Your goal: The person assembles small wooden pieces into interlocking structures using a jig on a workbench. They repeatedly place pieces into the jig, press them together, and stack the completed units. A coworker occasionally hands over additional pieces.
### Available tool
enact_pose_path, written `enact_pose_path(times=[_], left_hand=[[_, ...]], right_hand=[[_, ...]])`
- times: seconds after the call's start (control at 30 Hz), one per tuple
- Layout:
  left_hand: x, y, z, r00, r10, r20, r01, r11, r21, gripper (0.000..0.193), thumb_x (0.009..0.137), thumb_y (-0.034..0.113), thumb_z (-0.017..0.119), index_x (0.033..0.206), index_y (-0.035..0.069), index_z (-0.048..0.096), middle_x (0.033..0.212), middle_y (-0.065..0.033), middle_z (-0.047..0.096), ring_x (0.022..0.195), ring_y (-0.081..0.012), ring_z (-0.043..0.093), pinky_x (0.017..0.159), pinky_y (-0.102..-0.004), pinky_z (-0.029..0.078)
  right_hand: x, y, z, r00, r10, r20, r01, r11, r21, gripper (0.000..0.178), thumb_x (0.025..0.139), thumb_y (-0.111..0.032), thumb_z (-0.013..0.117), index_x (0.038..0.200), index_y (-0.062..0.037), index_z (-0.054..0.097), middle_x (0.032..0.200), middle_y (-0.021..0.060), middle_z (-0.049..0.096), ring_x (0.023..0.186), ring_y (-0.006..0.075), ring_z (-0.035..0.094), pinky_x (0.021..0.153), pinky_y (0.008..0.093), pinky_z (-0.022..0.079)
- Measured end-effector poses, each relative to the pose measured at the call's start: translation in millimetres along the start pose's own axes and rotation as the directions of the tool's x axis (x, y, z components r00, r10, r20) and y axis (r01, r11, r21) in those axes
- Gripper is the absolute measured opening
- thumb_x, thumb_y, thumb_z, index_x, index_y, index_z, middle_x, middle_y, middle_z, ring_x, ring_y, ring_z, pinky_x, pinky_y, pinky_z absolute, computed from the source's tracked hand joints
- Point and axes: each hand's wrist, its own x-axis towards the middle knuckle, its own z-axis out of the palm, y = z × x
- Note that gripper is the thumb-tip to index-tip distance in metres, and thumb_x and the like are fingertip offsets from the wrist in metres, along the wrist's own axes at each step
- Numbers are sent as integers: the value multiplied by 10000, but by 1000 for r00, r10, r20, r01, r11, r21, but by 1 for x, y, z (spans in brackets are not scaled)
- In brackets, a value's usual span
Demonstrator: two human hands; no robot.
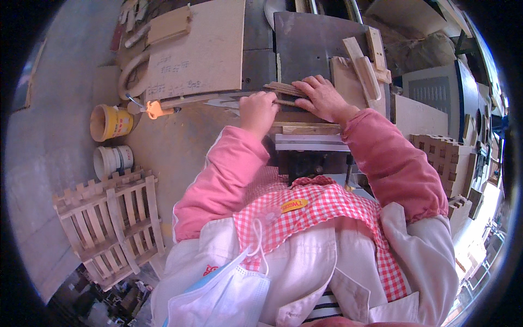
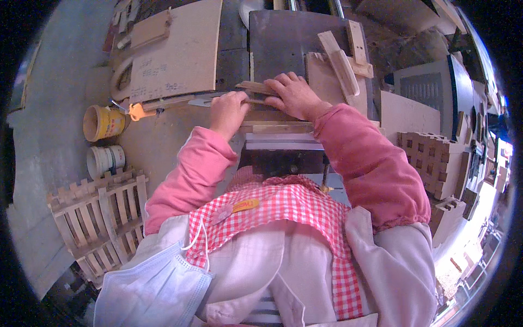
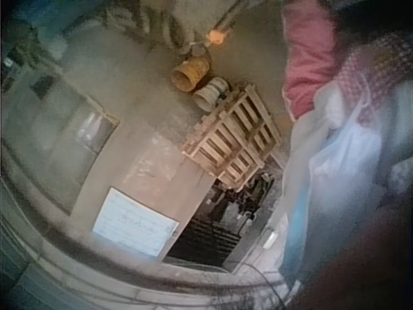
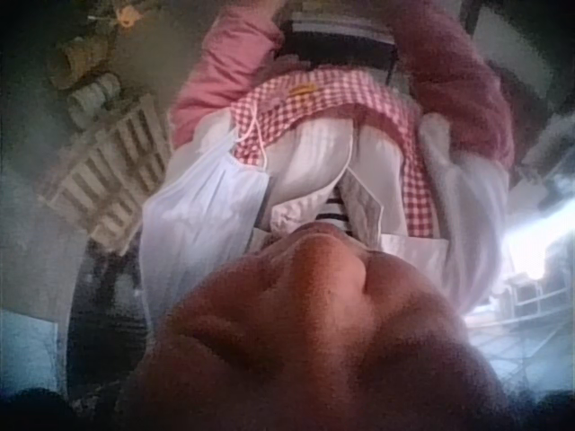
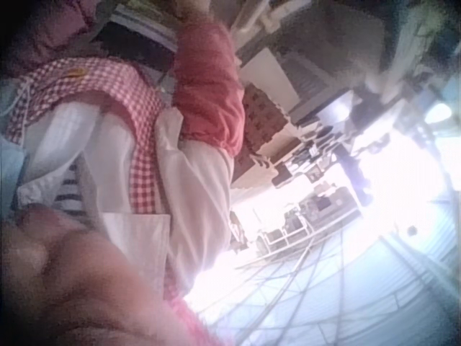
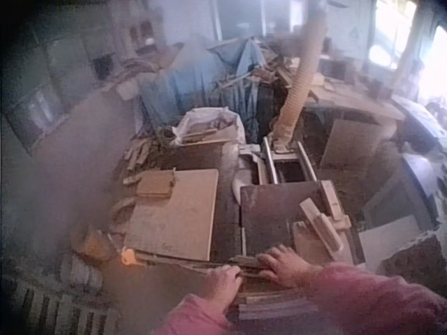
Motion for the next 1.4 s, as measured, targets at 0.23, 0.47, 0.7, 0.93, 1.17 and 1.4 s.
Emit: enact_pose_path(times=[0.23, 0.47, 0.7, 0.93, 1.17, 1.4], left_hand=[[-2, -1, -4, 978, -130, 166, 130, 991, 9, 249, 818, 322, 614, 862, 85, 678, 879, -135, 677, 861, -336, 635, 747, -466, 480], [13, -8, -5, 765, -188, 616, 353, 923, -156, 403, 825, 415, 593, 926, 43, 710, 886, -174, 687, 856, -285, 661, 778, -402, 487], [20, -38, 10, 678, -263, 686, 655, 641, -401, 421, 883, 419, 518, 1025, 52, 668, 957, -78, 677, 889, -215, 620, 797, -378, 449], [18, -27, 10, 671, -205, 713, 737, 295, -608, 360, 929, 351, 473, 1111, 64, 591, 1021, -62, 636, 929, -194, 594, 805, -370, 448], [20, -28, 17, 768, -212, 604, 635, 374, -676, 287, 891, 274, 575, 1049, 41, 632, 940, -56, 651, 871, -164, 613, 745, -329, 474], [10, -28, 23, 938, -224, 264, 341, 728, -594, 275, 820, 156, 664, 1014, -38, 631, 919, -109, 684, 839, -191, 644, 765, -312, 498]], right_hand=[[-4, -9, -6, 999, -5, 51, 5, 1000, 1, 527, 875, -384, 582, 1300, -92, 470, 1190, 131, 525, 1118, 331, 473, 966, 458, 385], [2, -5, -2, 997, -4, 75, 7, 999, -45, 519, 791, -258, 669, 1249, -83, 498, 1191, 121, 521, 1121, 321, 477, 959, 448, 388], [5, -4, -6, 997, 43, 60, -45, 999, 28, 422, 817, -261, 641, 1187, -81, 551, 1149, 128, 545, 1101, 328, 493, 939, 455, 410], [22, 6, -3, 992, 102, 69, -106, 993, 46, 234, 873, -209, 553, 1049, -63, 602, 1062, 156, 581, 1051, 348, 530, 906, 429, 443], [29, 22, -3, 989, 146, 4, -146, 987, 61, 218, 881, -155, 537, 1069, -56, 587, 1068, 170, 578, 1019, 371, 549, 906, 429, 449], [27, 31, -2, 990, 141, 2, -138, 968, 212, 249, 885, -137, 539, 1114, -46, 574, 1095, 180, 580, 1049, 384, 539, 913, 433, 447]])
